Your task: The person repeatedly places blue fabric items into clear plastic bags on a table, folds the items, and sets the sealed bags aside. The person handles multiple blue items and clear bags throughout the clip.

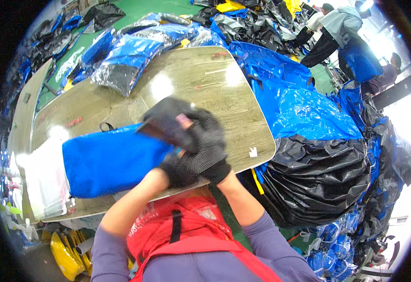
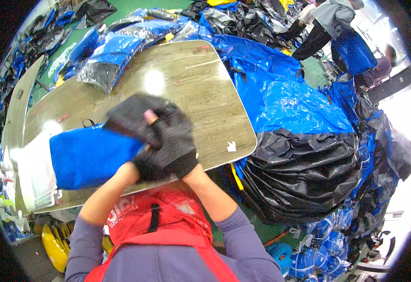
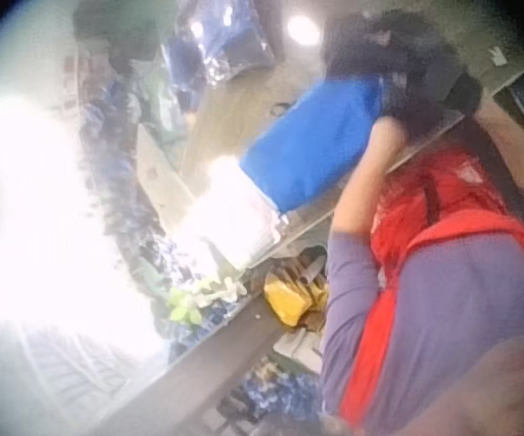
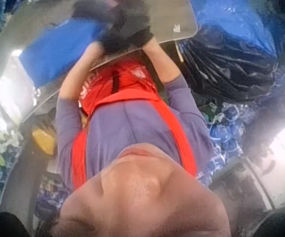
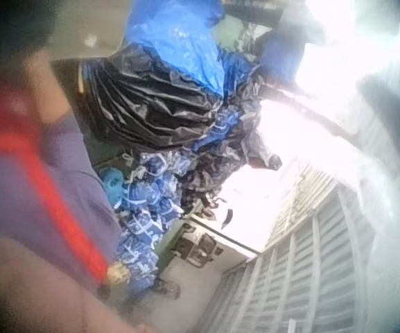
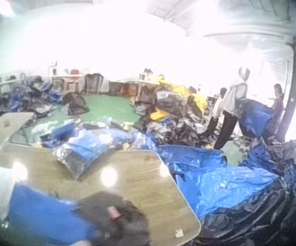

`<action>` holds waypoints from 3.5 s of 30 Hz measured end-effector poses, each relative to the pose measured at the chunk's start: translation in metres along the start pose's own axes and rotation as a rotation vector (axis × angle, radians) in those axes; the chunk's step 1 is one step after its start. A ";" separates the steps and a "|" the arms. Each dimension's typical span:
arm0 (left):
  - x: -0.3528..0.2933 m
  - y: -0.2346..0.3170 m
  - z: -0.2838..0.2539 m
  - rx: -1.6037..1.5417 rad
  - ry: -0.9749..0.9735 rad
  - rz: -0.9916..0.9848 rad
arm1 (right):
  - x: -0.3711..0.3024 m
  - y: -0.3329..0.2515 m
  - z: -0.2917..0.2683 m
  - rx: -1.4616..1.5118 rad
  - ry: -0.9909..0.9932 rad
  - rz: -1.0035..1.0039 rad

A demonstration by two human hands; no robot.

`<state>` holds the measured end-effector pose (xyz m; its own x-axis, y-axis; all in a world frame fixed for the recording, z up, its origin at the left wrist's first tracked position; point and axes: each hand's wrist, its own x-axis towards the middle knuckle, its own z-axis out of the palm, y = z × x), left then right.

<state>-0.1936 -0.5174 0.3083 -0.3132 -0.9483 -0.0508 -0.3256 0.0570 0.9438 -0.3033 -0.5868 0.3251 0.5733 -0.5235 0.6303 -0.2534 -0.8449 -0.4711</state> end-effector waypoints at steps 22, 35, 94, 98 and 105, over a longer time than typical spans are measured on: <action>-0.169 -0.096 -0.123 1.103 0.317 -0.453 | 0.006 -0.058 0.101 -0.225 -0.684 -0.187; -0.290 -0.134 -0.172 -0.294 1.089 -0.564 | 0.014 -0.076 0.204 -0.326 -0.665 0.238; -0.015 0.043 0.029 0.926 0.500 0.129 | -0.114 0.082 -0.085 1.478 -0.178 1.307; -0.019 -0.016 0.084 0.850 0.500 0.052 | -0.166 0.052 -0.067 1.063 0.073 1.277; -0.020 -0.016 0.054 0.436 0.420 -0.113 | -0.156 0.048 -0.078 1.095 0.051 1.190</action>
<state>-0.2302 -0.4823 0.2763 0.0937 -0.9929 0.0737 -0.6990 -0.0128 0.7150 -0.4656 -0.5545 0.2528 0.4378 -0.8118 -0.3863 0.1490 0.4892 -0.8593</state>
